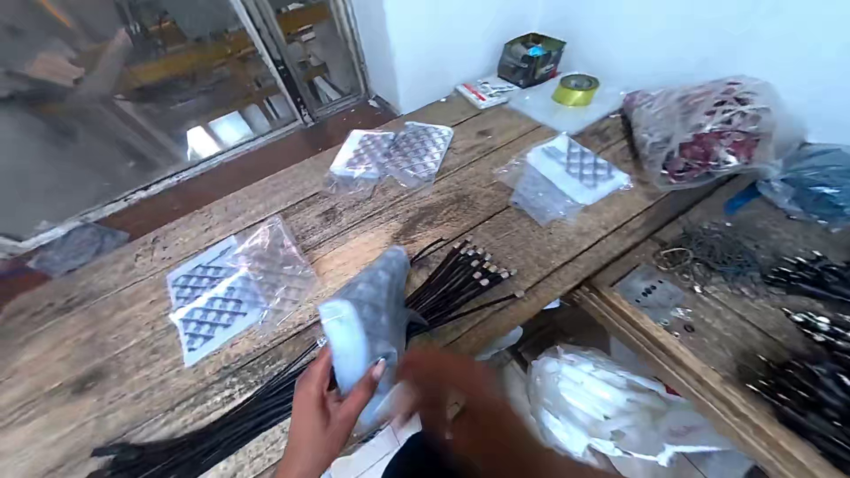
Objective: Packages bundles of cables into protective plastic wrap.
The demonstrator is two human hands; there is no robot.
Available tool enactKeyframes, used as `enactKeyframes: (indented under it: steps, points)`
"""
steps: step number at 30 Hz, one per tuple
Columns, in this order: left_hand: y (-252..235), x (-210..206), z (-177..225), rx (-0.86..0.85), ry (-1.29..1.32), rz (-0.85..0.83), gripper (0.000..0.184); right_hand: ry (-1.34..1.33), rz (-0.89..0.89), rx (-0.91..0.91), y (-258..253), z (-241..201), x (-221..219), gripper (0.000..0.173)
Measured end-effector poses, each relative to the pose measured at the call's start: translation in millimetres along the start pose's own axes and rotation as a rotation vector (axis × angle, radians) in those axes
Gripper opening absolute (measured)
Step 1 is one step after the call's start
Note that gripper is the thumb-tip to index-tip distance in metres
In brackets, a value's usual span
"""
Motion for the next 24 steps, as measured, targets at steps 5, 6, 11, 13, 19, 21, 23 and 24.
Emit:
enactKeyframes:
  steps: [5,6,11,13,19,21,23,24]
  points:
    - [-16,4,-8,-0.225,-0.142,0.008,0.032,0.302,0.226,-0.541,-10,136,88,0.041]
    - [-19,1,-14,-0.154,0.004,0.008,0.033,0.386,0.215,-0.456,-20,143,83,0.051]
    - [-33,-29,-80,0.352,0.73,-0.143,0.052,0.688,0.255,-0.293,-29,156,88,0.08]
    - [-44,-38,-116,0.516,0.727,-0.272,0.052,0.721,0.231,-0.376,-13,173,94,0.075]
    - [-78,-43,-189,0.587,-0.166,-0.526,0.049,0.929,-0.089,-0.32,-6,214,74,0.071]
    - [-75,-37,-185,0.54,-0.326,-0.395,0.055,0.995,-0.238,-0.187,-15,217,57,0.071]
    - [-62,-41,-166,0.453,-0.428,-0.195,0.069,1.058,-0.35,-0.132,-18,221,42,0.074]
    - [-53,-48,-159,0.432,-0.462,-0.135,0.08,1.081,-0.391,-0.122,-20,222,37,0.071]
Point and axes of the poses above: each hand's wrist, its own y-axis away from the middle knuckle, its own x-axis out of the back of the hand, z = x × y, the point moved 10 cm from there along -y, towards the middle knuckle, and after that the axes turned 1 degree about -x, right-handed, at the moved point
